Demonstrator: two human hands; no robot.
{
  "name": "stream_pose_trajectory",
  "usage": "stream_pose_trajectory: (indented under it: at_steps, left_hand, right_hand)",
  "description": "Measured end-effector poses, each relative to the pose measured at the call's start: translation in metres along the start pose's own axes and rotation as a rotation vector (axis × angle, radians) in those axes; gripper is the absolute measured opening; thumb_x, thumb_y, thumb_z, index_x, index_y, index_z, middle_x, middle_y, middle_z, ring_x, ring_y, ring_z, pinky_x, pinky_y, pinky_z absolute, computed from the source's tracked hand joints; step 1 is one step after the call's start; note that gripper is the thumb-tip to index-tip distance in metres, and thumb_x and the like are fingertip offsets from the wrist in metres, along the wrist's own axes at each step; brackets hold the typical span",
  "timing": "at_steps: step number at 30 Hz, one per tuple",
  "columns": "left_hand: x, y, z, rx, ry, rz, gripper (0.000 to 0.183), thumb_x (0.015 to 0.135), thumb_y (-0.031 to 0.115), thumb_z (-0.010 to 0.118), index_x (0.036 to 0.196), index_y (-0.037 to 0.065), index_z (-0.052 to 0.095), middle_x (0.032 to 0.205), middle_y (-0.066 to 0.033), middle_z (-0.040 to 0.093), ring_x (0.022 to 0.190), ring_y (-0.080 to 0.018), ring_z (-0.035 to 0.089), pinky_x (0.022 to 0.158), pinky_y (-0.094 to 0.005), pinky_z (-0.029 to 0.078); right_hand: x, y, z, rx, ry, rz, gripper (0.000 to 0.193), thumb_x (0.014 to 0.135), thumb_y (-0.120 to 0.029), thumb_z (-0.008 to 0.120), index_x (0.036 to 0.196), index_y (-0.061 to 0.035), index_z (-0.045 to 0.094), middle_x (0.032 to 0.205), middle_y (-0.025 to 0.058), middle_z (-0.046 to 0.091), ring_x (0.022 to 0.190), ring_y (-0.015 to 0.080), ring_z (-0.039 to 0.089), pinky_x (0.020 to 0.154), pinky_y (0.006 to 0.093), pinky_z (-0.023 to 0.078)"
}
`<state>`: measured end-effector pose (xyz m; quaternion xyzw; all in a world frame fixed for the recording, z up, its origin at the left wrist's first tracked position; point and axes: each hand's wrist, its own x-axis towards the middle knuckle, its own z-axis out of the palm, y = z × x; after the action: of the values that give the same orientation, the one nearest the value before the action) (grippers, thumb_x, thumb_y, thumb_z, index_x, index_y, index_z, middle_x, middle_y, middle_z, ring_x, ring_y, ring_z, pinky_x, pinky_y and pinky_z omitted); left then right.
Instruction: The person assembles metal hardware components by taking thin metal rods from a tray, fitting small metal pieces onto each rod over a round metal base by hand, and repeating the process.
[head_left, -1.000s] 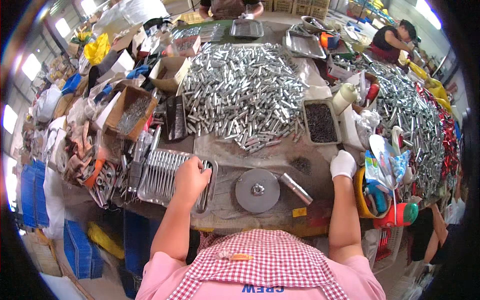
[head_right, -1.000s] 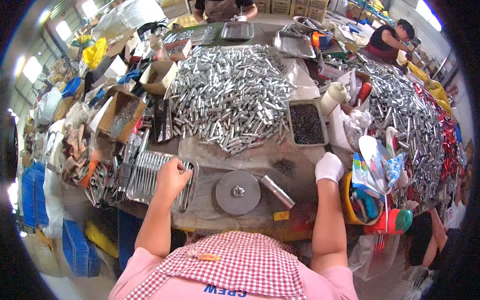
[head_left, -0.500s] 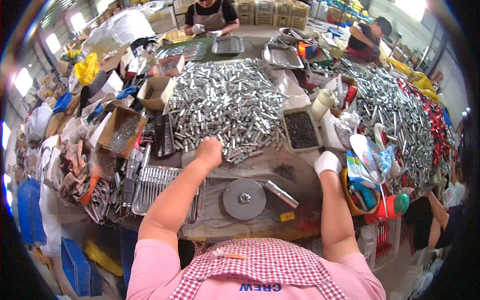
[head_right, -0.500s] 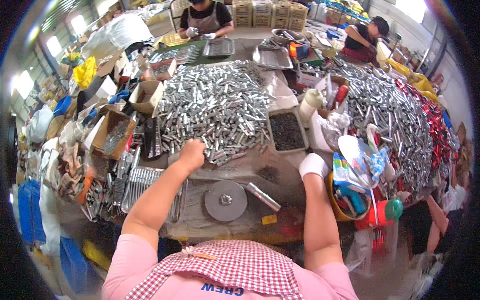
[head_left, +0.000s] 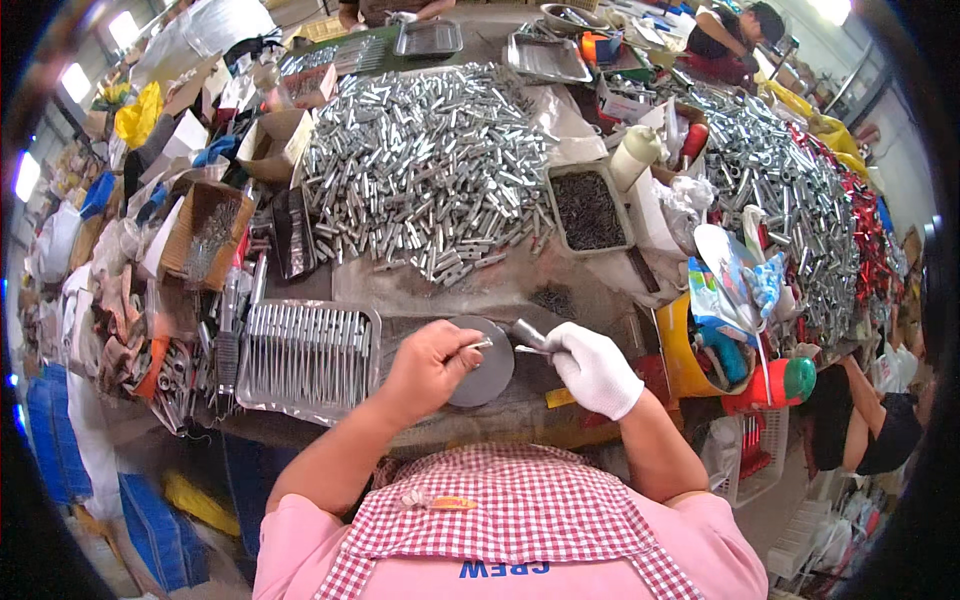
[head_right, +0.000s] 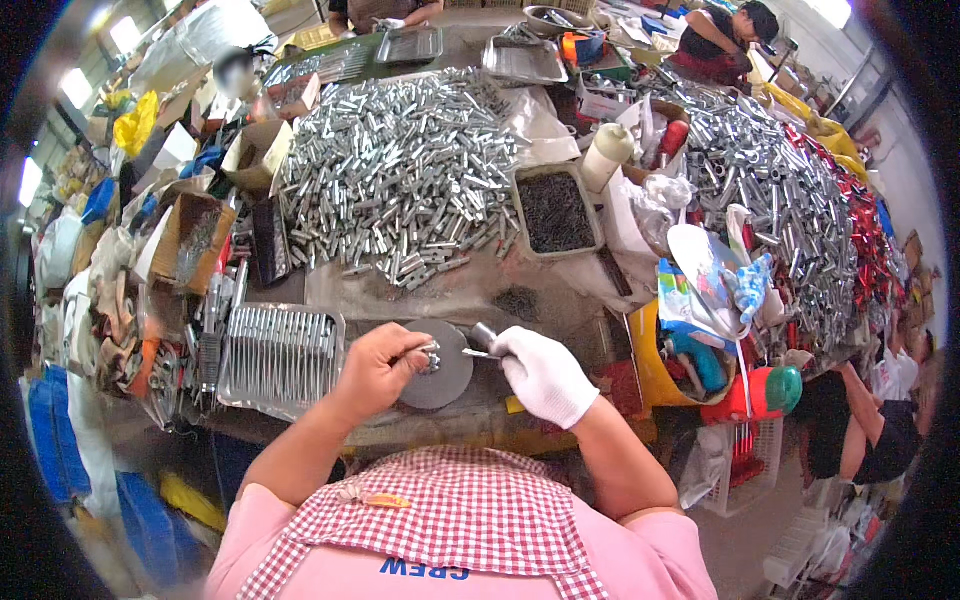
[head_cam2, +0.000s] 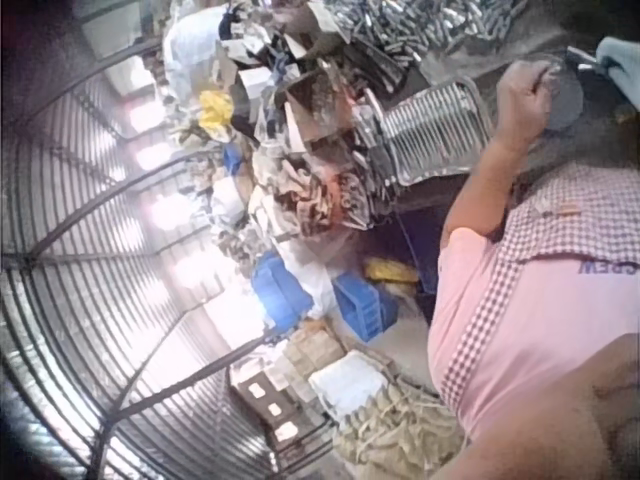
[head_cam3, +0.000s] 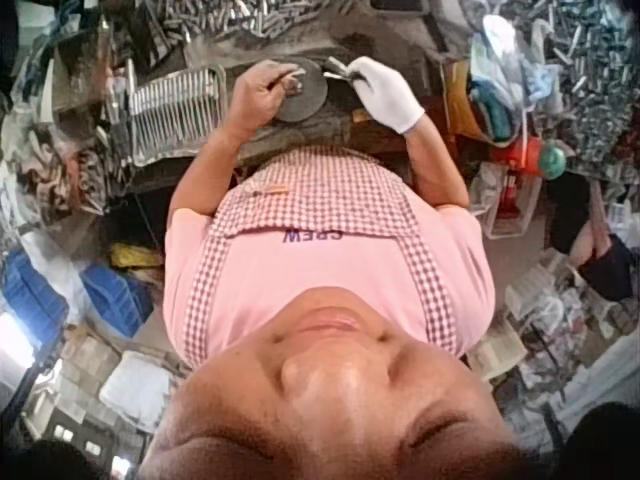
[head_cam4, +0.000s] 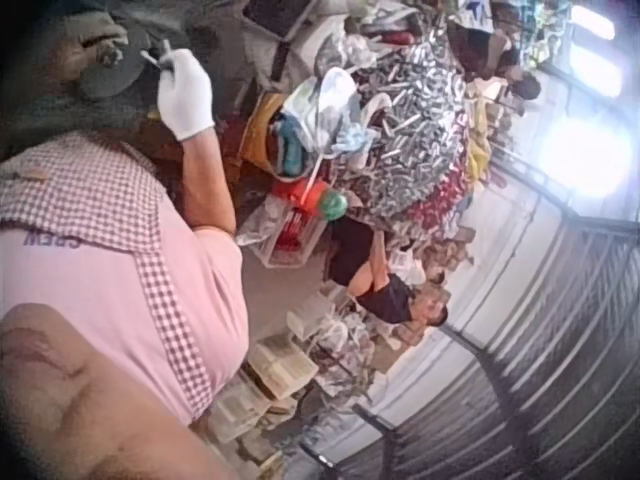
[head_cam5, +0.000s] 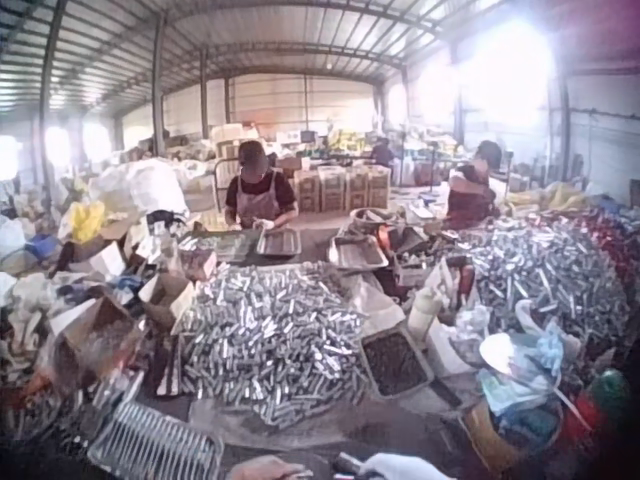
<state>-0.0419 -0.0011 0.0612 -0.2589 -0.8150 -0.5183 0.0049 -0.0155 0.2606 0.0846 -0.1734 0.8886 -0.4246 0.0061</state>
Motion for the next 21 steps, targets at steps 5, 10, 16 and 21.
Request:
stream_pose_trajectory:
  at_steps: [5,10,16,21]
  left_hand:
    - [-0.017,0.019,0.011,-0.118,0.024,-0.088,0.023,0.088,0.016,0.072,0.105,-0.001,0.069,0.084,-0.0114,0.064,0.070,-0.0220,0.059,0.065,-0.0319,0.049]
    - [-0.026,0.016,0.007,-0.105,0.073,0.006,0.024,0.088,0.013,0.072,0.108,0.000,0.070,0.086,-0.0121,0.065,0.076,-0.0241,0.064,0.069,-0.0322,0.051]
    - [-0.028,0.021,0.004,-0.082,0.030,0.015,0.023,0.087,0.005,0.069,0.110,0.000,0.070,0.092,-0.0132,0.067,0.083,-0.0263,0.066,0.072,-0.0331,0.052]
    - [-0.027,0.026,0.002,-0.082,-0.004,0.034,0.023,0.085,0.002,0.071,0.108,-0.001,0.070,0.095,-0.0148,0.068,0.084,-0.0281,0.068,0.075,-0.0349,0.054]
  right_hand:
    - [-0.004,-0.012,0.018,-0.028,0.066,-0.135,0.016,0.081,-0.001,0.063,0.096,-0.0057,0.067,0.086,0.0152,0.066,0.080,0.0346,0.065,0.072,0.0400,0.052]
    - [-0.002,-0.019,0.024,-0.021,0.074,-0.128,0.012,0.079,-0.003,0.069,0.091,-0.0068,0.068,0.081,0.0127,0.066,0.075,0.0320,0.066,0.068,0.0381,0.052]
    - [-0.005,-0.020,0.023,-0.017,0.039,-0.129,0.010,0.079,-0.005,0.070,0.089,-0.0075,0.068,0.077,0.0115,0.065,0.071,0.0315,0.065,0.066,0.0379,0.052]
    - [-0.006,-0.026,0.019,-0.021,-0.012,-0.128,0.008,0.080,-0.006,0.069,0.088,-0.0072,0.068,0.075,0.0116,0.064,0.070,0.0322,0.065,0.064,0.0386,0.051]
